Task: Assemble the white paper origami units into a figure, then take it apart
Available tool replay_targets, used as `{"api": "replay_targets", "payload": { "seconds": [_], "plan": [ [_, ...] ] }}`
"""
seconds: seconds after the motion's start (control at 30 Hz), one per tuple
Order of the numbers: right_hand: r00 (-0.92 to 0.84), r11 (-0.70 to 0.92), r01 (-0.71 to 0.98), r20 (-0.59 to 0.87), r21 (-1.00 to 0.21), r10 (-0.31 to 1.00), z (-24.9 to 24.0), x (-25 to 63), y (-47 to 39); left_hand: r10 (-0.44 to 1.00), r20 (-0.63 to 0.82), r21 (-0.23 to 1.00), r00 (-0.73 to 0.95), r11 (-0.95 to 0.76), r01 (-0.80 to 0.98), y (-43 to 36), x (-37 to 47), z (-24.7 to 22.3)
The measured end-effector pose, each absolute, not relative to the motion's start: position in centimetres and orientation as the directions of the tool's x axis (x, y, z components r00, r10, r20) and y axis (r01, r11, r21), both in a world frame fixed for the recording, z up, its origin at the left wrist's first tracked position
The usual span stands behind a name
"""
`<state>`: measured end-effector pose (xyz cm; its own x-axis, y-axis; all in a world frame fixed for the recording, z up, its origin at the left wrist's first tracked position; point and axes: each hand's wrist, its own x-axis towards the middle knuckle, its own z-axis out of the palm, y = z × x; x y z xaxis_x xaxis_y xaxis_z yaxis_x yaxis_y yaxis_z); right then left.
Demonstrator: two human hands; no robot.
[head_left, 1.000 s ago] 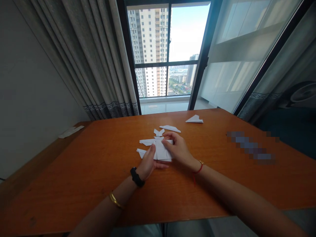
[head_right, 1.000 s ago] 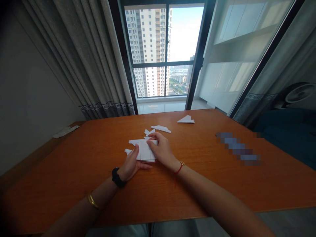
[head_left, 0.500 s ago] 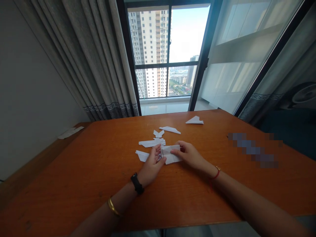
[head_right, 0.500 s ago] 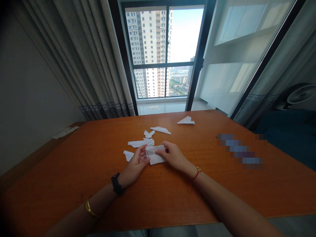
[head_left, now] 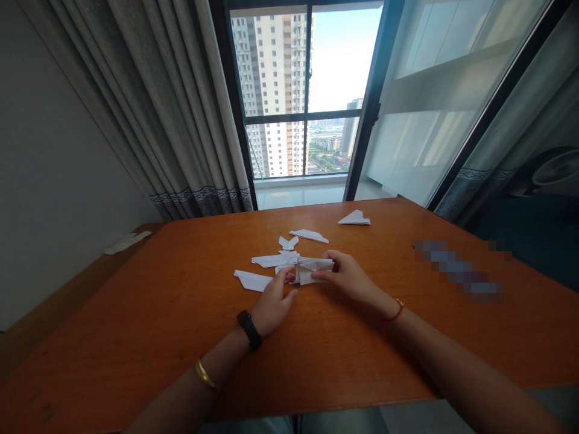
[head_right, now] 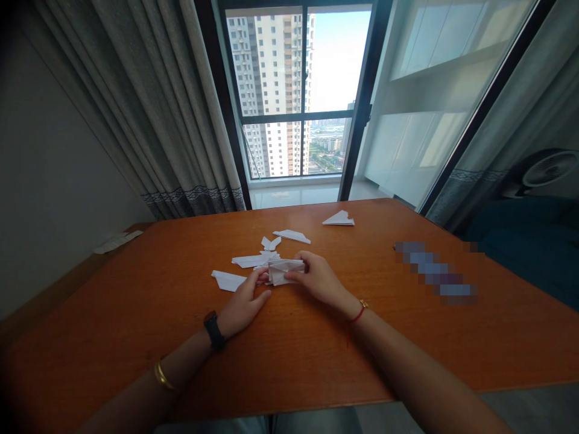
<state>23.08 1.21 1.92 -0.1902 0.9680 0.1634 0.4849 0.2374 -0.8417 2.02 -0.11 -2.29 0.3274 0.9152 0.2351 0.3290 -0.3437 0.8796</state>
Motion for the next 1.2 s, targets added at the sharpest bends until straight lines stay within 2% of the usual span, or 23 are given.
{"api": "replay_targets", "payload": {
  "seconds": [0.07,0.2,0.27,0.37,0.47,0.57,0.8,0.9,1.0,1.07,1.13,1.2],
  "plan": [
    [-0.200,0.225,0.475,0.144,-0.851,0.969,2.0,23.4,1.4,0.907,0.269,0.837,0.324,-0.387,0.387,-0.2,1.6,-1.5],
    [-0.270,0.274,0.474,0.158,-0.837,0.950,1.4,22.5,0.6,0.877,0.303,0.811,0.372,-0.442,0.384,-1.0,1.4,0.2],
    [-0.298,0.305,0.493,0.171,-0.815,0.939,1.1,21.8,0.0,0.883,0.268,0.827,0.384,-0.416,0.378,-1.4,1.6,0.5],
    [-0.376,0.309,0.523,0.110,-0.795,0.920,0.7,21.3,-0.5,0.916,0.205,0.859,0.346,-0.338,0.385,-1.5,1.9,0.0],
    [-0.373,0.295,0.562,0.081,-0.773,0.924,0.6,21.2,-0.6,0.939,0.177,0.883,0.294,-0.284,0.374,-1.4,2.1,-1.0],
    [-0.344,0.301,0.596,0.102,-0.745,0.934,0.7,21.0,-0.6,0.948,0.186,0.893,0.260,-0.273,0.359,-1.4,2.4,-1.5],
    [-0.368,0.349,0.612,0.135,-0.710,0.920,0.8,21.3,-0.4,0.942,0.161,0.872,0.294,-0.275,0.405,-1.5,2.3,-0.9],
    [-0.328,0.288,0.544,0.117,-0.788,0.938,0.3,21.1,-0.3,0.936,0.150,0.925,0.317,-0.246,0.289,-0.9,2.2,-1.1],
    [-0.255,0.196,0.370,0.104,-0.908,0.961,-0.2,20.7,0.1,0.937,0.168,0.979,0.306,-0.196,0.063,-0.4,2.4,-1.2],
    [-0.217,0.155,0.280,0.095,-0.948,0.972,0.0,21.1,1.3,0.950,0.183,0.983,0.254,-0.184,-0.023,-0.3,2.5,-1.1],
    [-0.151,0.109,0.326,0.062,-0.939,0.987,0.8,22.8,3.5,0.964,0.199,0.980,0.175,-0.200,-0.015,-0.3,2.5,-0.9],
    [-0.011,-0.002,0.528,-0.009,-0.849,1.000,2.0,26.0,6.4,0.970,0.215,0.975,0.113,-0.220,0.037,-0.2,2.3,-0.7]
  ]
}}
